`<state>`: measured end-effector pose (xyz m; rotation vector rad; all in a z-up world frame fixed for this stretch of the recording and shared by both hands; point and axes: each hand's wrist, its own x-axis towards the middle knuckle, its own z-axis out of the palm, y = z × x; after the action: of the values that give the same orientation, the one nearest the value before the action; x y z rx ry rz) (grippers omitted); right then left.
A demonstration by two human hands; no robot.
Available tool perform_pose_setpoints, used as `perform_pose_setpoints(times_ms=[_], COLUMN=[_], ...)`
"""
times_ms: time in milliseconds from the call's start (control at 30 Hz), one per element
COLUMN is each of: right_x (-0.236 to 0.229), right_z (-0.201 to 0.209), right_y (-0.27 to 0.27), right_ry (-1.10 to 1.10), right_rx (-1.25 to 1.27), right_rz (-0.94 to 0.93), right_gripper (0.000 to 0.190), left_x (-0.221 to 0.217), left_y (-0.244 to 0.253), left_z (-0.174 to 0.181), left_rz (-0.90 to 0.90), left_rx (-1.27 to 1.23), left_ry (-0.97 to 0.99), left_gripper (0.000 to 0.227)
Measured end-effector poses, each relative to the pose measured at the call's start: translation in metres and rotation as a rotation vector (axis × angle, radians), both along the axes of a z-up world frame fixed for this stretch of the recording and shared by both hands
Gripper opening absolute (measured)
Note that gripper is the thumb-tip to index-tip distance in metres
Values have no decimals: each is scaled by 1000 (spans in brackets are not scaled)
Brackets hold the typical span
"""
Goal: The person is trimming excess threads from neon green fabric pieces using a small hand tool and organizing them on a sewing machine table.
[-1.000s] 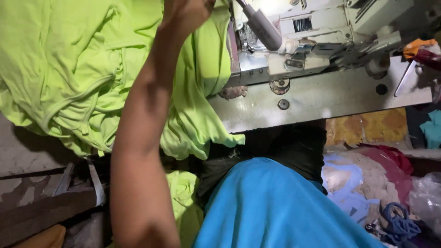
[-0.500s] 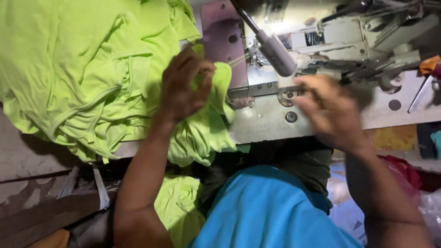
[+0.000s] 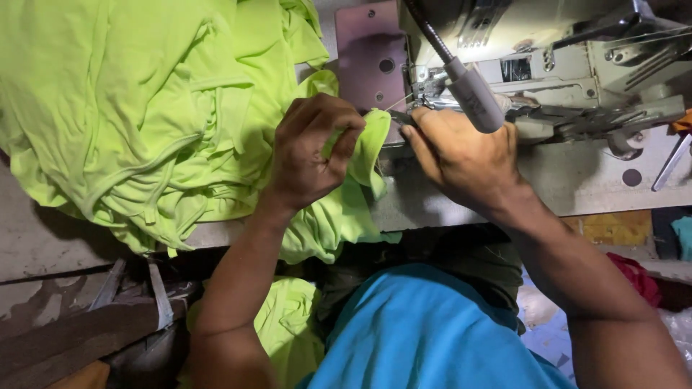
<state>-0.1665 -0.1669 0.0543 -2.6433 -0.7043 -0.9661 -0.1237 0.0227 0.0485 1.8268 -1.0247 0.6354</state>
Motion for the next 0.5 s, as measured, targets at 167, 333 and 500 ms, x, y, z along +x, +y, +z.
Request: perform_pose_setpoints(times_ms=[167,333,500], right_x=[-3,4,-25], right_z=[-2,-10,-11], right_y=[-3,2,-14], right_ry=[4,-2,147], right_rx=[8,131,293], right_rz=[-6,116,78], right_gripper=[13,8,13], left_x=[0,-4,-9], left_y=[1,0,17], left_z=[-5,-2,0], left_rz=[0,-19,-128], left_rx=[-23,-15,-241], left_ry=[2,-4,317], left_gripper=[8,7,10])
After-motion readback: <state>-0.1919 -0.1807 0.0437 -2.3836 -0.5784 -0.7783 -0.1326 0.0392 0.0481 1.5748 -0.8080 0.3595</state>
